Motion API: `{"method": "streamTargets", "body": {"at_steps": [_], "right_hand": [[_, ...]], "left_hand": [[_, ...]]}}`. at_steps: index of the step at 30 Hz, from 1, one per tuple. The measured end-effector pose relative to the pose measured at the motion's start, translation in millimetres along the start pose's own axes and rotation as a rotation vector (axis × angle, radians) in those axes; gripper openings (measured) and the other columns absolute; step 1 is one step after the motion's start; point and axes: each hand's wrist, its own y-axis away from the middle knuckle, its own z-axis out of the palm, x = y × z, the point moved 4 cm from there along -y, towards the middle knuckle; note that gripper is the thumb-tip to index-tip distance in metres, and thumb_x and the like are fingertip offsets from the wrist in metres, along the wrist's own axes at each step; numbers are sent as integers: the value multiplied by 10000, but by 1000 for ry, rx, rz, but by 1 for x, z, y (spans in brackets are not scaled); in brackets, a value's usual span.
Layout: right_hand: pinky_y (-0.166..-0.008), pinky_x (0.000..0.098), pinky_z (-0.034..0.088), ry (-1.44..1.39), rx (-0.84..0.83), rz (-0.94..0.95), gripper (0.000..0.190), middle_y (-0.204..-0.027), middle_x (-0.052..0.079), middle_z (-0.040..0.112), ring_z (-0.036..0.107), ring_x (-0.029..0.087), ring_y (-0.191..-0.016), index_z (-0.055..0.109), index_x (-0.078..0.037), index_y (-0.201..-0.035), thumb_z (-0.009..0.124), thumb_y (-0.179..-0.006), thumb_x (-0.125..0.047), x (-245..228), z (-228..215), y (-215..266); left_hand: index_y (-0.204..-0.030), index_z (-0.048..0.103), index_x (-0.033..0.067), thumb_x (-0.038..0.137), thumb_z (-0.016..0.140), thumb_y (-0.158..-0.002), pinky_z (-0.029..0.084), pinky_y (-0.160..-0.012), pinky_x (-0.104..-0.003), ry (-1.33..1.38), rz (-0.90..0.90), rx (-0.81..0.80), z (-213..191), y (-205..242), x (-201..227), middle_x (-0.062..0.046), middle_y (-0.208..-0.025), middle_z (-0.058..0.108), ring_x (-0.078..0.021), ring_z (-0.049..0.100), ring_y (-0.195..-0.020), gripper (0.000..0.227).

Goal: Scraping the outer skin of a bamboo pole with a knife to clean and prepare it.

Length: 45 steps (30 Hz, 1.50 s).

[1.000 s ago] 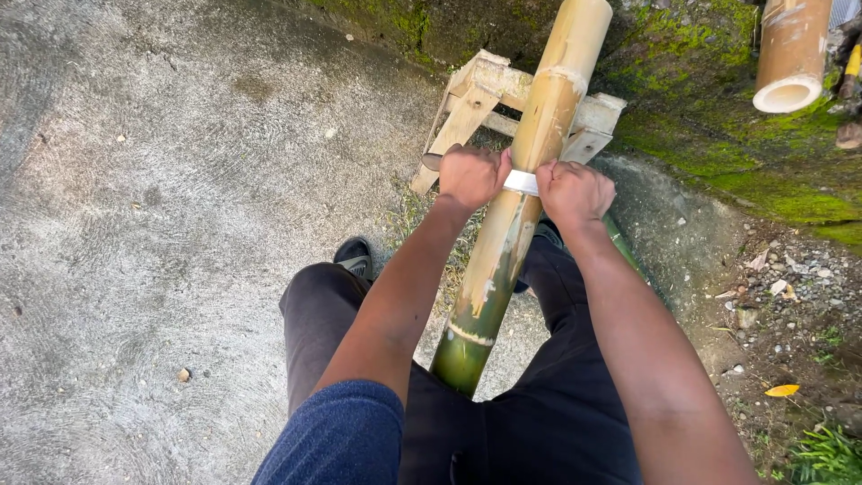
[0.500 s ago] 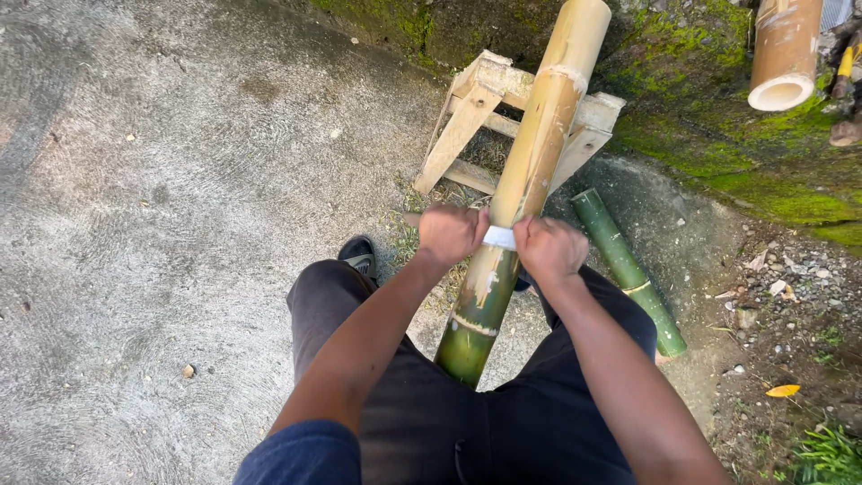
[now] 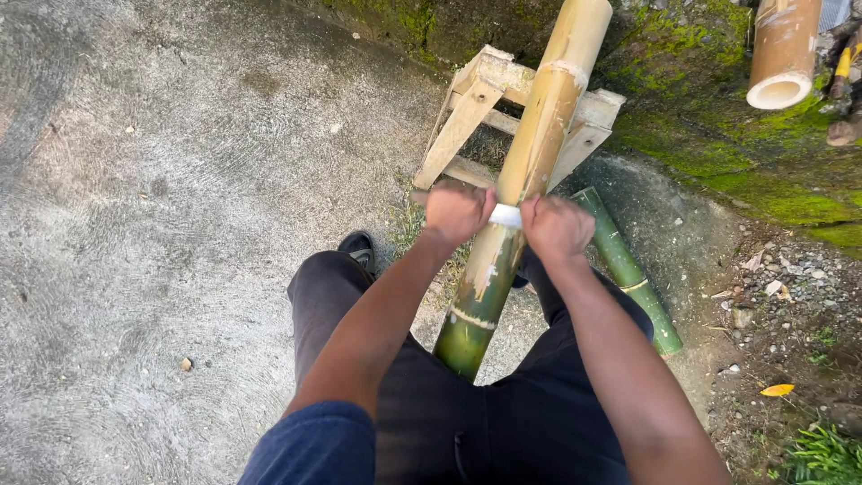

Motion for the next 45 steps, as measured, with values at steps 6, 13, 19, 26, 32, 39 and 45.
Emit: {"method": "streamTargets", "body": {"at_steps": [6, 13, 19, 26, 32, 39, 45], "right_hand": [[-482, 407, 471, -61, 93, -72, 347, -580, 71, 610, 585, 260, -487, 634, -87, -581, 640, -908, -203, -37, -35, 37], [-491, 406, 479, -102, 98, -30, 349, -615, 76, 630, 587, 258, -496, 625, -94, -592, 657, -927, -184, -25, -23, 31], [-468, 401, 474, -82, 56, -14, 324, -591, 78, 618, 579, 247, -474, 628, -85, -586, 677, -895, -170, -47, -42, 69], [-479, 391, 464, -103, 88, -31, 335, -595, 68, 596, 573, 250, -489, 604, -83, -583, 677, -901, -161, -50, -51, 61], [-476, 392, 466, -110, 87, -40, 324, -584, 74, 582, 572, 258, -482, 595, -82, -575, 689, -880, -139, -66, -64, 86], [-503, 399, 476, -83, 124, -52, 311, -601, 71, 579, 593, 271, -524, 576, -86, -581, 694, -866, -130, -68, -68, 76], [-509, 394, 484, -120, 148, -68, 304, -608, 79, 591, 595, 273, -526, 581, -80, -583, 682, -868, -116, -66, -65, 78]], "left_hand": [[-581, 618, 131, 306, 498, -1052, 506, -602, -413, 71, -36, 7, -31, 44, 15, -24, -543, 612, -224, 584, -486, 516], [-598, 635, 141, 330, 481, -1054, 512, -625, -411, -22, -21, -32, -27, 28, 15, -27, -518, 599, -237, 574, -471, 517], [-617, 641, 124, 329, 491, -1067, 485, -577, -413, 20, -35, -157, -48, 68, 27, -24, -525, 603, -243, 577, -478, 517], [-619, 630, 123, 296, 509, -1053, 507, -644, -414, 72, -16, -20, -43, 66, 27, -34, -584, 620, -246, 599, -539, 482], [-641, 644, 125, 301, 528, -1059, 475, -578, -412, 53, -20, -143, -53, 98, 34, -37, -581, 633, -239, 605, -520, 467], [-620, 633, 135, 286, 545, -1031, 493, -649, -410, 52, -15, -28, -50, 92, 33, -38, -598, 645, -242, 634, -579, 447], [-647, 660, 126, 286, 550, -1034, 489, -632, -414, 51, 25, -102, -51, 94, 32, -48, -620, 672, -244, 637, -564, 433]]}}
